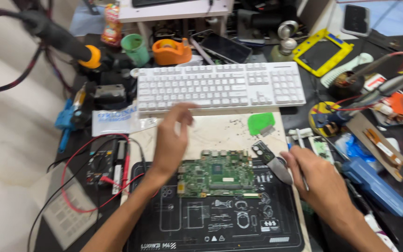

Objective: The person uses a hot air rework station and tweezers to heat and manipulate a small component on a circuit board. They apply liquid from a small bottle and press on the component by hand.

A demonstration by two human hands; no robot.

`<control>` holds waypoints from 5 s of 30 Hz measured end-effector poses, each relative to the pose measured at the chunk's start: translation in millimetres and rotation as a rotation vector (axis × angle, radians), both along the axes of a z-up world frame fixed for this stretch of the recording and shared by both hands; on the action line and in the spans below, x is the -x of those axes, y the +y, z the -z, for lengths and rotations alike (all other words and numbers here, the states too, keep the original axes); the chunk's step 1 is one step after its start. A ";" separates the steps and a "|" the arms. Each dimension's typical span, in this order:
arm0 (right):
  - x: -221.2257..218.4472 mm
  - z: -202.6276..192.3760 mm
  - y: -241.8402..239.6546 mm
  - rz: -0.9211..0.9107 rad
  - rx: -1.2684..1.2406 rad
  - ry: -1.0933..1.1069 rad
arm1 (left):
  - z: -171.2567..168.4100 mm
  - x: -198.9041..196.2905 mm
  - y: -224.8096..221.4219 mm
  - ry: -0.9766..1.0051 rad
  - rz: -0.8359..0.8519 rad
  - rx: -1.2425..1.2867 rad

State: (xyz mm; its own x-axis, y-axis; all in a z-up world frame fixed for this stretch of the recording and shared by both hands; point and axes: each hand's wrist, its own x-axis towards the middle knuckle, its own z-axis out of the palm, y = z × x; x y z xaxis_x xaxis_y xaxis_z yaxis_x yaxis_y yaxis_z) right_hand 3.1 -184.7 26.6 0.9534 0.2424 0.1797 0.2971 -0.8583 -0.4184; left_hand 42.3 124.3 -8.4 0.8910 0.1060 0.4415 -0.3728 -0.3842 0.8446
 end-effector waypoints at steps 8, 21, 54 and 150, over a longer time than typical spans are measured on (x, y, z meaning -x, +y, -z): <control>18.5 6.3 53.8 -0.259 -0.179 0.071 | -0.6 -41.3 114.9 -0.308 -0.470 0.310; -5.3 6.0 94.6 -0.309 -0.260 0.122 | -2.1 -97.2 152.0 -0.567 -0.504 0.145; -29.0 40.0 -10.6 0.128 -1.009 0.107 | -51.0 -37.5 17.7 -0.557 -0.175 0.396; -66.2 72.8 -51.2 0.018 -0.871 -0.126 | -5.4 -72.3 -138.7 0.053 0.354 0.887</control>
